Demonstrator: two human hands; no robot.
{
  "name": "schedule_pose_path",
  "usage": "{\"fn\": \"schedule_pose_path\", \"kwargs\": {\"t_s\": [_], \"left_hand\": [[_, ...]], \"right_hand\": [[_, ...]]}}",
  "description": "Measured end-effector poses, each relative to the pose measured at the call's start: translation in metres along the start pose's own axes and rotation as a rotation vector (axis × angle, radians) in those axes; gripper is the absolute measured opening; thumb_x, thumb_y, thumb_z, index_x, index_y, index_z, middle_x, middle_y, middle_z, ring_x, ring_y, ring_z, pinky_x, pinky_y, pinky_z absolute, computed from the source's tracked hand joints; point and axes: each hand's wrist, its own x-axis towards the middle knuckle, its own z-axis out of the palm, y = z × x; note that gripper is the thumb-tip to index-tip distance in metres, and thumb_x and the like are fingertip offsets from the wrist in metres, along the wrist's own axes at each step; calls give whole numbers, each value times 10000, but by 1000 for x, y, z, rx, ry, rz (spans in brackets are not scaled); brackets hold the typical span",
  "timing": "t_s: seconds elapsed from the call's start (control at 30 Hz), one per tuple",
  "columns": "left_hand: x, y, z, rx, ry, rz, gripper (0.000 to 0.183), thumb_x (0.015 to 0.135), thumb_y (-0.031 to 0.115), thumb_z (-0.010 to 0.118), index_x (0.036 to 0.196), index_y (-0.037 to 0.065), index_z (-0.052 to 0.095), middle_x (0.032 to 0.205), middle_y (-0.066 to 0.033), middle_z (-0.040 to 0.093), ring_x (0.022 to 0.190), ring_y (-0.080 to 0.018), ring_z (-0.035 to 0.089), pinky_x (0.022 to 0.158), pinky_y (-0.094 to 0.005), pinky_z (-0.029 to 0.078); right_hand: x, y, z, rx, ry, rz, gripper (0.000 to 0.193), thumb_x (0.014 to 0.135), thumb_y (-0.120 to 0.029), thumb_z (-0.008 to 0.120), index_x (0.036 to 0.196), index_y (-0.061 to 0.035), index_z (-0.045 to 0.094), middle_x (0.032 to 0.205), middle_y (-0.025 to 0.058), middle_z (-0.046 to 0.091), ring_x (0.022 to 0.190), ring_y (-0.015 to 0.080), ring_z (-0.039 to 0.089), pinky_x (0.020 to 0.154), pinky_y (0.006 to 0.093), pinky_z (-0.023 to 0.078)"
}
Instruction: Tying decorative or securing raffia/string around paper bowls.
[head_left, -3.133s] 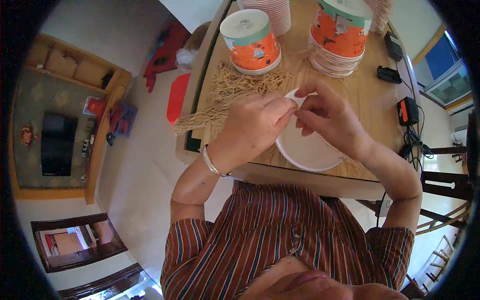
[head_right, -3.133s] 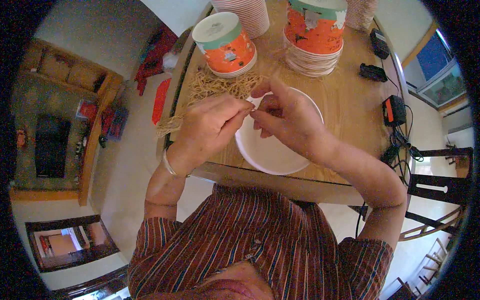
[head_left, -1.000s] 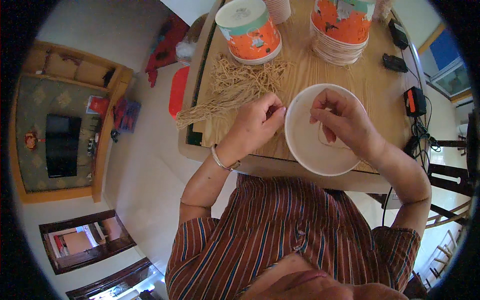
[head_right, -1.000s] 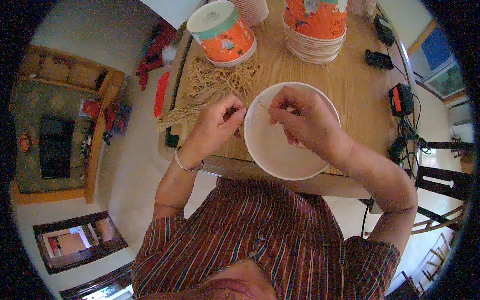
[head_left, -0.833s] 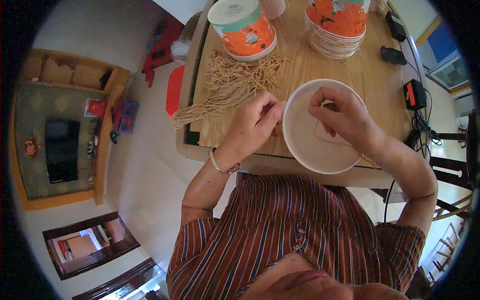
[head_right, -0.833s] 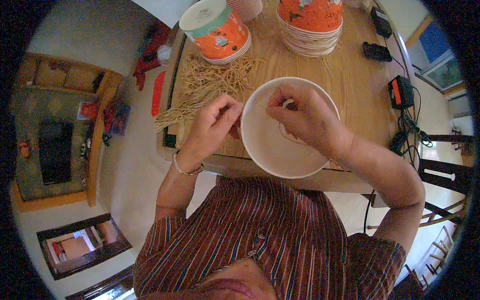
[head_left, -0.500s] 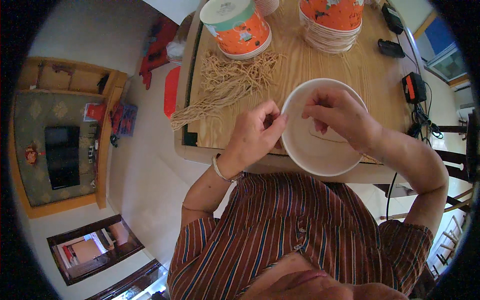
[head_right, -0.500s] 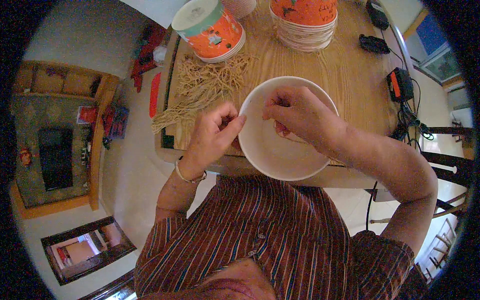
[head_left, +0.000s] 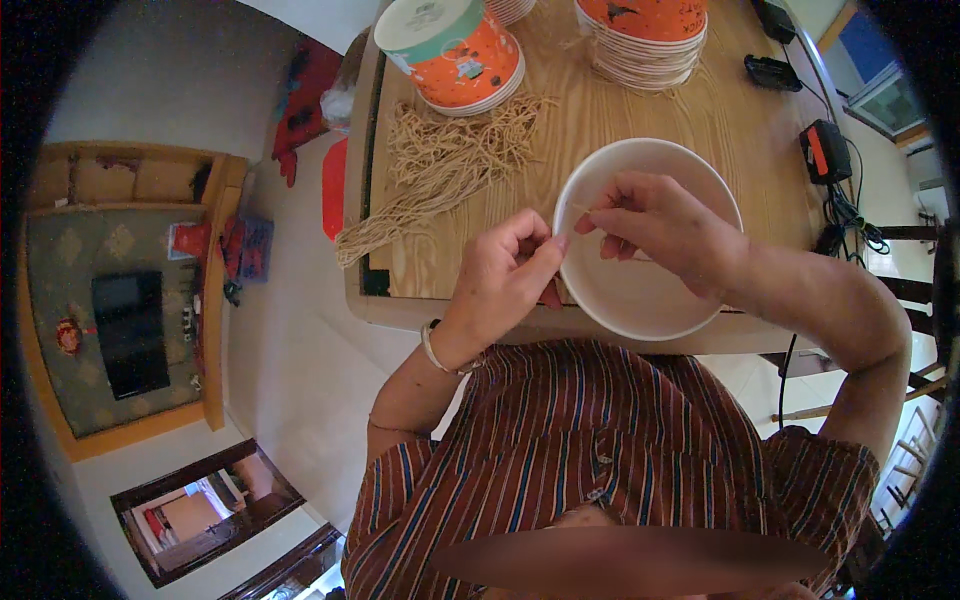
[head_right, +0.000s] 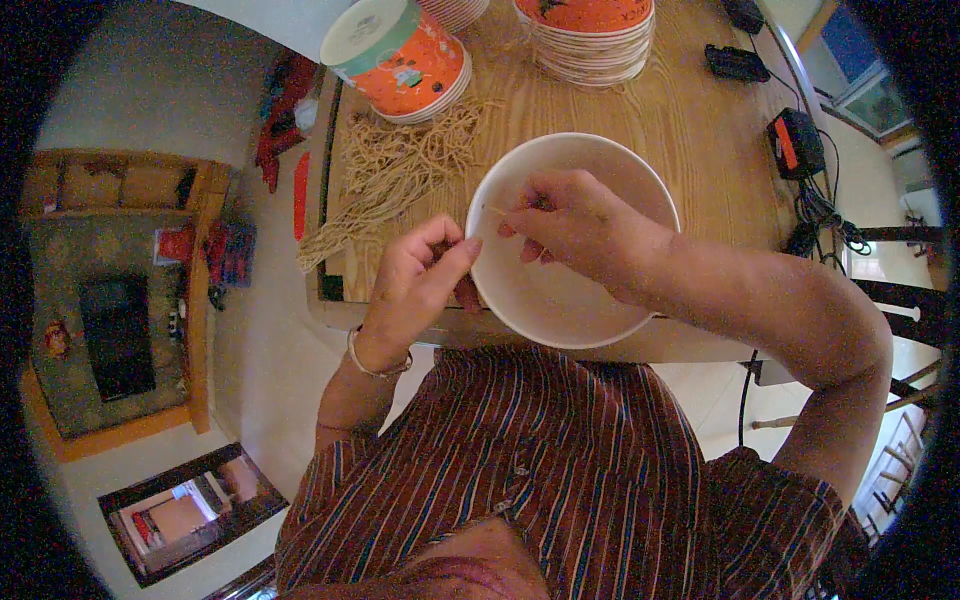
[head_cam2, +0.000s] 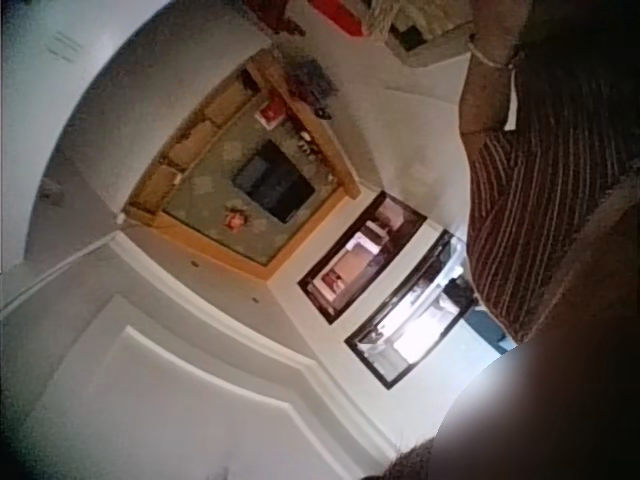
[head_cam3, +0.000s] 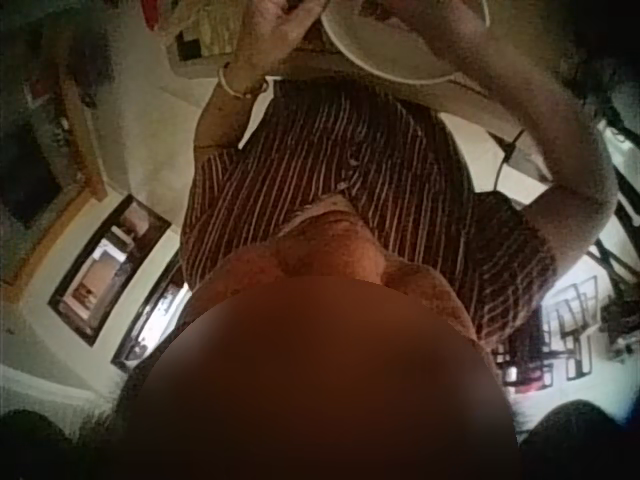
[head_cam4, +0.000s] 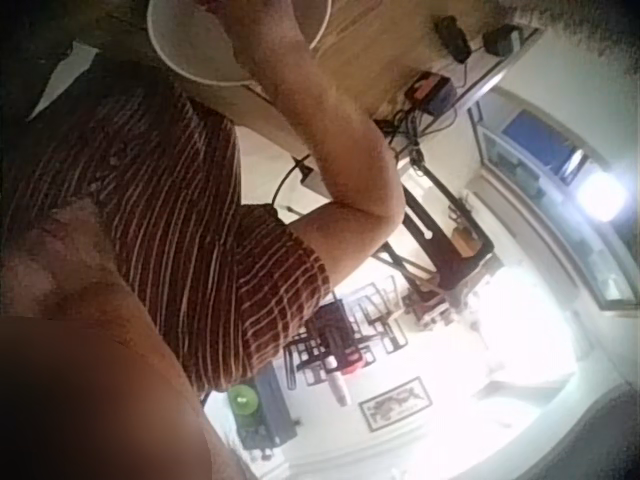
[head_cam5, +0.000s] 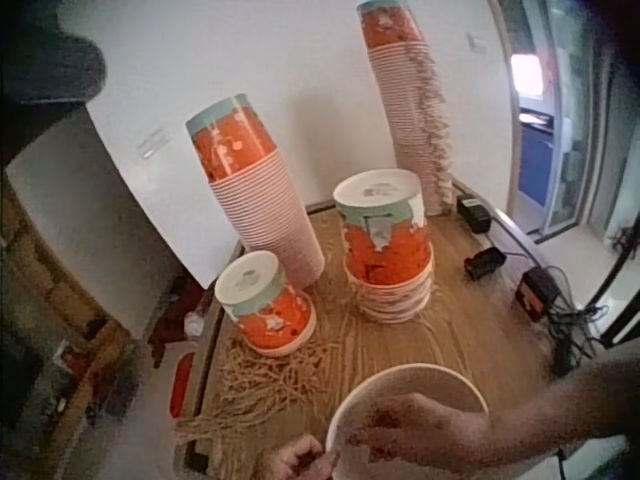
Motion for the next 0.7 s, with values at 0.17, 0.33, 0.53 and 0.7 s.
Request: {"fn": "schedule_pose_path", "kwargs": {"t_s": [0.17, 0.33, 0.53, 0.7], "left_hand": [[0, 0, 0, -19, -9, -19, 182, 941, 127, 585, 824, -4, 538, 684, -29, 592, 572, -66, 578, 464, -234, 498], [-1, 1, 0, -25, -9, -30, 178, 945, 130, 582, 830, 2, 539, 687, -26, 594, 572, -61, 579, 470, -231, 492], [0, -2, -1, -40, -23, 1, 185, 948, 133, 581, 822, 6, 534, 683, -28, 595, 569, -60, 580, 466, -223, 478], [1, -4, -1, -66, -19, 6, 203, 953, 149, 583, 814, 10, 531, 673, -21, 593, 554, -62, 581, 464, -221, 473]], "right_hand": [[2, -4, 2, -3, -19, -17, 145, 892, -173, 636, 934, -35, 653, 763, 11, 608, 697, 81, 572, 637, 232, 457], [2, -6, 4, -6, -19, -10, 136, 897, -170, 632, 931, -40, 646, 767, 8, 606, 699, 79, 571, 632, 230, 457], [3, -8, 5, 21, -44, -39, 144, 907, -181, 628, 939, -42, 645, 773, -1, 602, 699, 74, 567, 638, 228, 465], [7, -8, 4, 2, -51, -39, 141, 910, -178, 627, 944, -42, 644, 781, -5, 605, 698, 68, 564, 631, 224, 465]]}}
